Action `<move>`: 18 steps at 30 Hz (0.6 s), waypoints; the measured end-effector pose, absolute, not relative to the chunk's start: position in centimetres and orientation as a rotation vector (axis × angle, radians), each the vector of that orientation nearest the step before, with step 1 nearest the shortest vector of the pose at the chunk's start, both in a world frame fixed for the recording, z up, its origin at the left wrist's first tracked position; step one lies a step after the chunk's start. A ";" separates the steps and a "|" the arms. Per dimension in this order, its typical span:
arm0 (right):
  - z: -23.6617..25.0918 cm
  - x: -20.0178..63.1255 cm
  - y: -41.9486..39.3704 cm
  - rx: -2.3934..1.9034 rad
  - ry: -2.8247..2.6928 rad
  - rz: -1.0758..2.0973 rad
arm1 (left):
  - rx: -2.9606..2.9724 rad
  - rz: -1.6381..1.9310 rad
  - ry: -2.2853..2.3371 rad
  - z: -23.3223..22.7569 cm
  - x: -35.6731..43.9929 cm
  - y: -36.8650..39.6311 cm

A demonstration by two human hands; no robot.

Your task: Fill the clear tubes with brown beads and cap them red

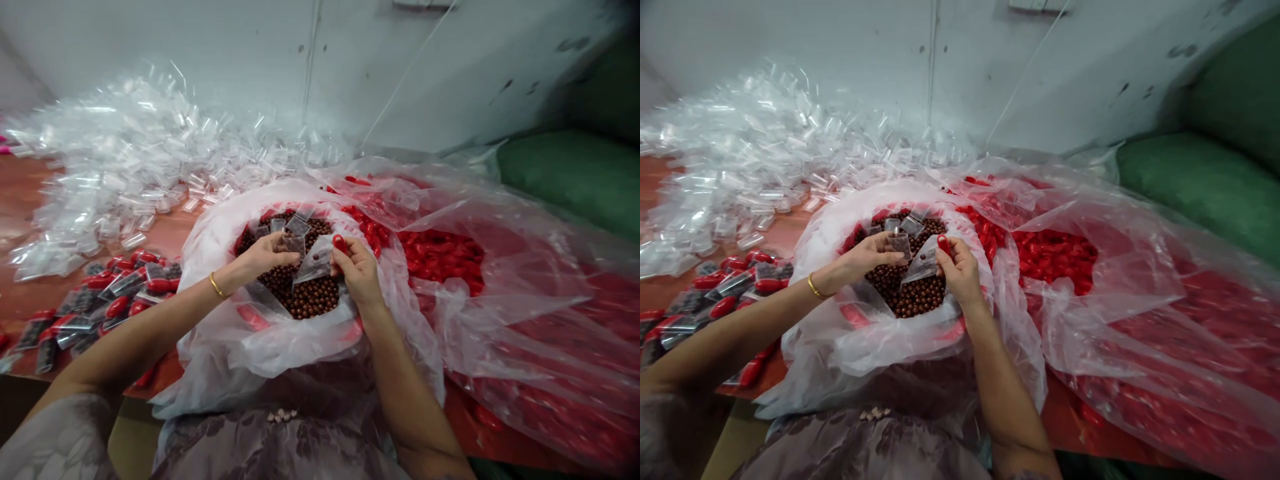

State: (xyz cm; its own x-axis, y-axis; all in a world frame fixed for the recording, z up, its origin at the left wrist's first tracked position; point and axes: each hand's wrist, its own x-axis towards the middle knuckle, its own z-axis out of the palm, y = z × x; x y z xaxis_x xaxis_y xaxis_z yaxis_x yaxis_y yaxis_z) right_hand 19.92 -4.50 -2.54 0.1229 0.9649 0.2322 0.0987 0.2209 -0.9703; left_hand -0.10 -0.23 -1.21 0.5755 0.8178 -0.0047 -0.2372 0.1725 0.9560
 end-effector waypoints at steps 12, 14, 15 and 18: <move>-3.5 20.3 -4.4 -1.317 -1.444 0.681 | 1.334 0.860 0.709 -2.2 -2.4 -2.1; -3.2 20.2 -4.5 -1.321 -1.480 0.631 | 1.261 0.815 0.691 -2.5 -2.6 -2.1; -3.1 20.0 -4.5 -1.310 -1.495 0.627 | 1.235 0.782 0.676 -2.6 -2.5 -2.0; -2.2 19.3 -4.8 -1.258 -1.531 0.696 | 1.202 0.732 0.632 -2.8 -2.4 -1.9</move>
State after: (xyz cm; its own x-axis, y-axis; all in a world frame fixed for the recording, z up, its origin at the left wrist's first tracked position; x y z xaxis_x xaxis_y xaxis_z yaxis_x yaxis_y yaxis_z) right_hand 19.33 -4.78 -2.17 0.0351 0.9432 0.3304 0.3712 0.2947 -0.8806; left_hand -2.45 -1.93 -2.80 0.6182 0.7844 -0.0505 -0.1640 0.1915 0.9677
